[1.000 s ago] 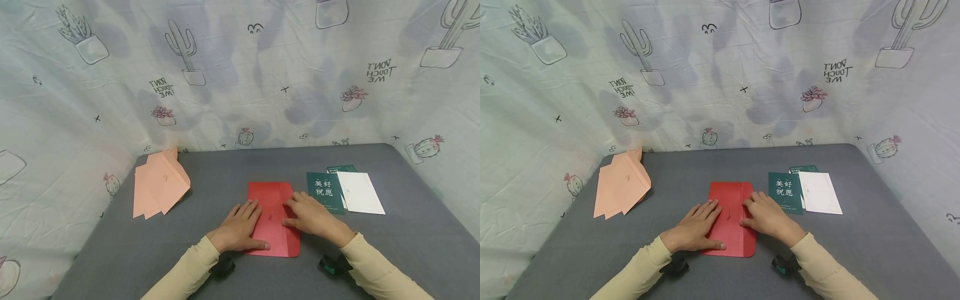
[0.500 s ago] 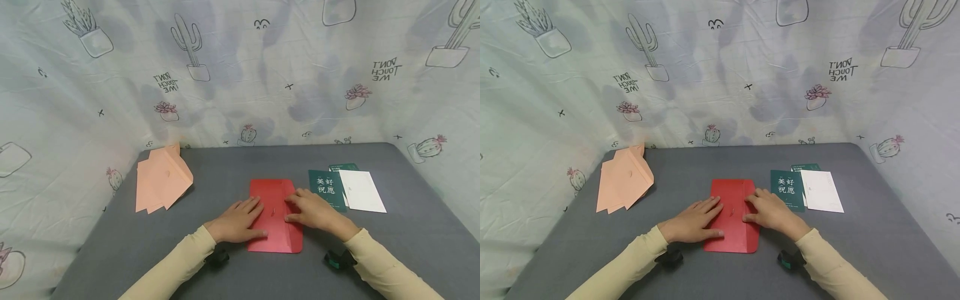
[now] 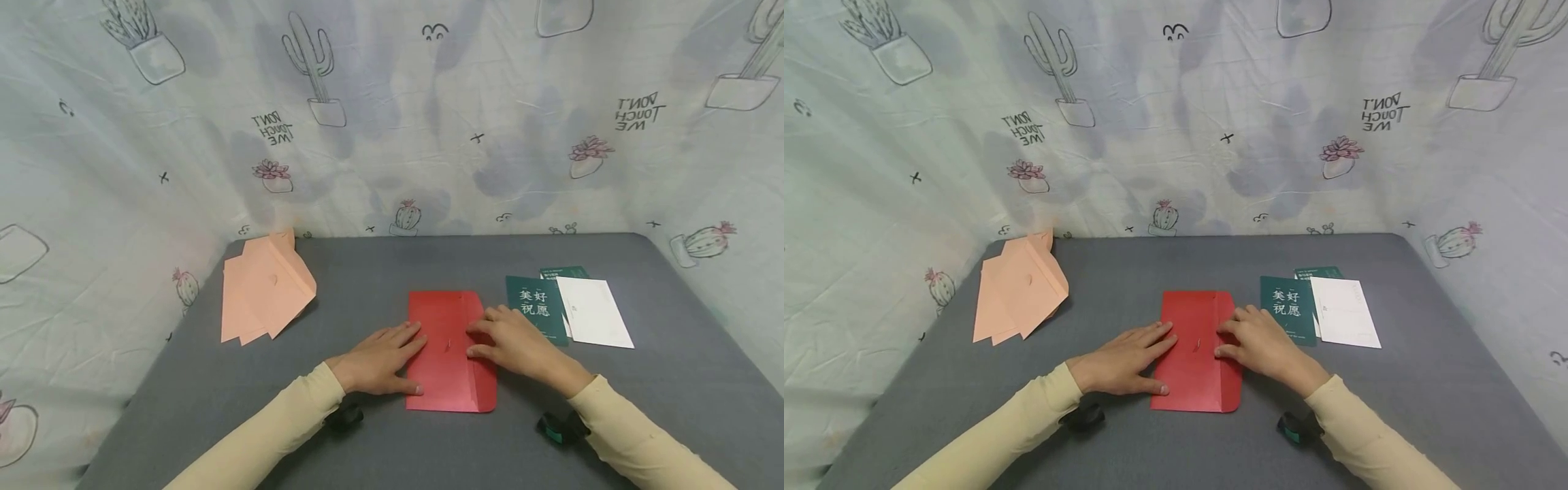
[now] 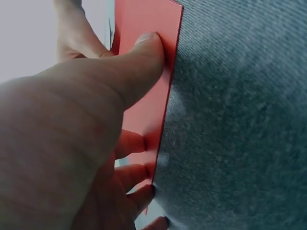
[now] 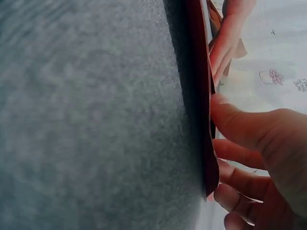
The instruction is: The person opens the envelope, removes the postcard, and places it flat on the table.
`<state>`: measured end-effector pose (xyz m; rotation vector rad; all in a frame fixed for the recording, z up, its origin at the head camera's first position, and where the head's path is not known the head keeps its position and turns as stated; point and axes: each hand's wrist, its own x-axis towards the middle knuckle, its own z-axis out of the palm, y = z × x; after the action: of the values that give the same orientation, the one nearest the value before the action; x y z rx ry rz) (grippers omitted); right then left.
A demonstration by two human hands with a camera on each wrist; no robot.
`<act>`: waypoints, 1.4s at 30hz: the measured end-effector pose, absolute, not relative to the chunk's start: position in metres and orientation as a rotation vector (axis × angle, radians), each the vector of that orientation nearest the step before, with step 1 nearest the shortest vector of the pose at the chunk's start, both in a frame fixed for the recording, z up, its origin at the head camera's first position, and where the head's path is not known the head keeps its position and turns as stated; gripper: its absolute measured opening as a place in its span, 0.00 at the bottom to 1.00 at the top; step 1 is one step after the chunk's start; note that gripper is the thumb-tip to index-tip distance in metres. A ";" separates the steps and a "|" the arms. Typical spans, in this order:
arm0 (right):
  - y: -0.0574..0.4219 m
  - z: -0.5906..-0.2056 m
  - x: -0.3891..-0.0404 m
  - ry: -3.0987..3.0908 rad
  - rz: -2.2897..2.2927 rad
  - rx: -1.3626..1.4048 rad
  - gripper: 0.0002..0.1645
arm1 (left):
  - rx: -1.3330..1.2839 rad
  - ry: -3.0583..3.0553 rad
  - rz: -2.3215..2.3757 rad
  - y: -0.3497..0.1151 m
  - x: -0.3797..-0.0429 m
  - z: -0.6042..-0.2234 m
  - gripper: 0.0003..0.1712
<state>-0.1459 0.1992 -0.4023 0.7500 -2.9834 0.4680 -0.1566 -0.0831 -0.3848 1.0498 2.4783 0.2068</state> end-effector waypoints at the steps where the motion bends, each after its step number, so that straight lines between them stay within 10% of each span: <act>1: 0.199 -0.402 -0.146 -2.980 0.461 0.762 0.24 | 1.049 2.479 0.196 -0.082 -0.157 -0.385 0.52; 17: 0.202 -0.395 -0.150 -2.928 0.491 1.025 0.15 | 1.047 2.503 0.140 -0.077 -0.155 -0.381 0.52; 24: 0.192 -0.390 -0.150 -3.104 1.216 0.832 0.05 | 1.037 2.510 0.147 -0.075 -0.154 -0.379 0.51; 42: 0.171 -0.375 -0.137 -3.065 1.896 0.332 0.21 | 1.014 2.528 0.177 -0.073 -0.152 -0.379 0.51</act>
<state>-0.1372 0.1713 -0.3749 0.3323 -3.0650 1.8962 -0.1517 -0.0726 -0.3790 1.0142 2.5281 0.1767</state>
